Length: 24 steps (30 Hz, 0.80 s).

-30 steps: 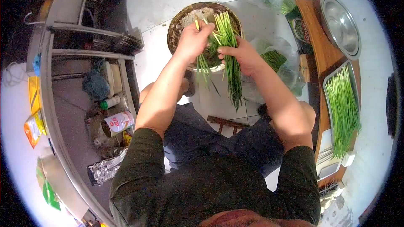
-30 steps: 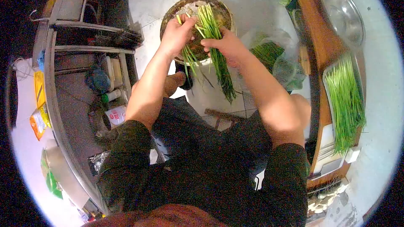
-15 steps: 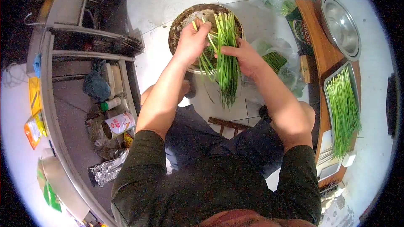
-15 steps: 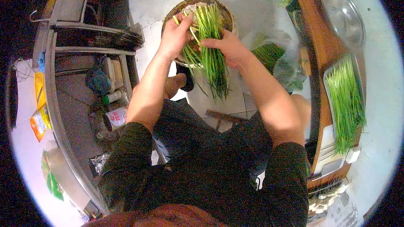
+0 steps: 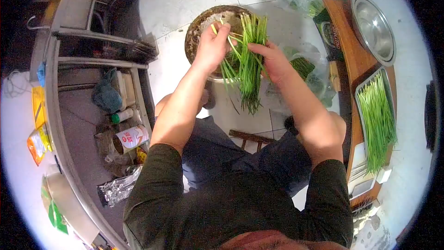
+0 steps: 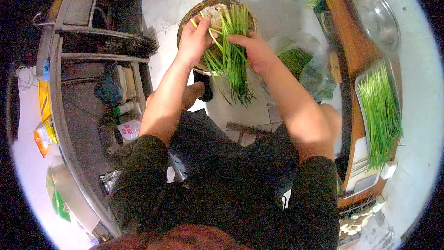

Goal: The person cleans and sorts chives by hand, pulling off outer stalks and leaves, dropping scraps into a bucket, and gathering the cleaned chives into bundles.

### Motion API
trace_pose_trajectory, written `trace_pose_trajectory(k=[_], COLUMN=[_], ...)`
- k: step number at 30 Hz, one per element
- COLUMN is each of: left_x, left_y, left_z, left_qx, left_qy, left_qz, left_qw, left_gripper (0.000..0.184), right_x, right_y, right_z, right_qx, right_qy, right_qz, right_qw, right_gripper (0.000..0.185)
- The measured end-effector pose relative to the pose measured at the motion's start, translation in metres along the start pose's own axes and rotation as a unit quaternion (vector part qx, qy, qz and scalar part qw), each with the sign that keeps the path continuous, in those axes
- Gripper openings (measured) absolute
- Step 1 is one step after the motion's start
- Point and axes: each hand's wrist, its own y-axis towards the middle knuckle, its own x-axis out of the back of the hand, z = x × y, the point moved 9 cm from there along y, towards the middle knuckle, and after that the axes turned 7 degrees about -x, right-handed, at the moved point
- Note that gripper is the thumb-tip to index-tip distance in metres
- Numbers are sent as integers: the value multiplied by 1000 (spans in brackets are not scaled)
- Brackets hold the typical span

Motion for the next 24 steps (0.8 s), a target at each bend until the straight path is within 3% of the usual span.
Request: trace_pose_trajectory(k=[5,9,11,12,13,18,21,24], left_x=[4,27,32,36,39,49,50,45], left_y=[-1,2,5,4,2,15,18,16], left_z=[-5,-9,-15,-11,-10,29,36,26], left_qx=[-5,10,-37,-7,22,-18,-14,-33], left_qy=[-41,-1,-7,-4,-1,2,0,-12], left_qz=[-4,-49,-51,-63,-74,-34,-31,-35], left_qw=[999,999,998,998,997,999,999,999], left_gripper=[23,21,22,22,22,24,23,22], right_x=[13,43,52,58,68,115,109,104], right_y=[11,11,7,4,0,-21,-40,-53], right_z=[1,16,24,29,37,85,114,134], right_qx=[0,20,23,32,55,160,209,239], right_qy=[7,29,66,50,36,-91,4,-65], right_qz=[-2,-51,-83,-98,-144,-321,-277,-250], right_qw=[1000,998,994,993,987,929,938,936], right_gripper=[32,29,27,24,23,23,32,30])
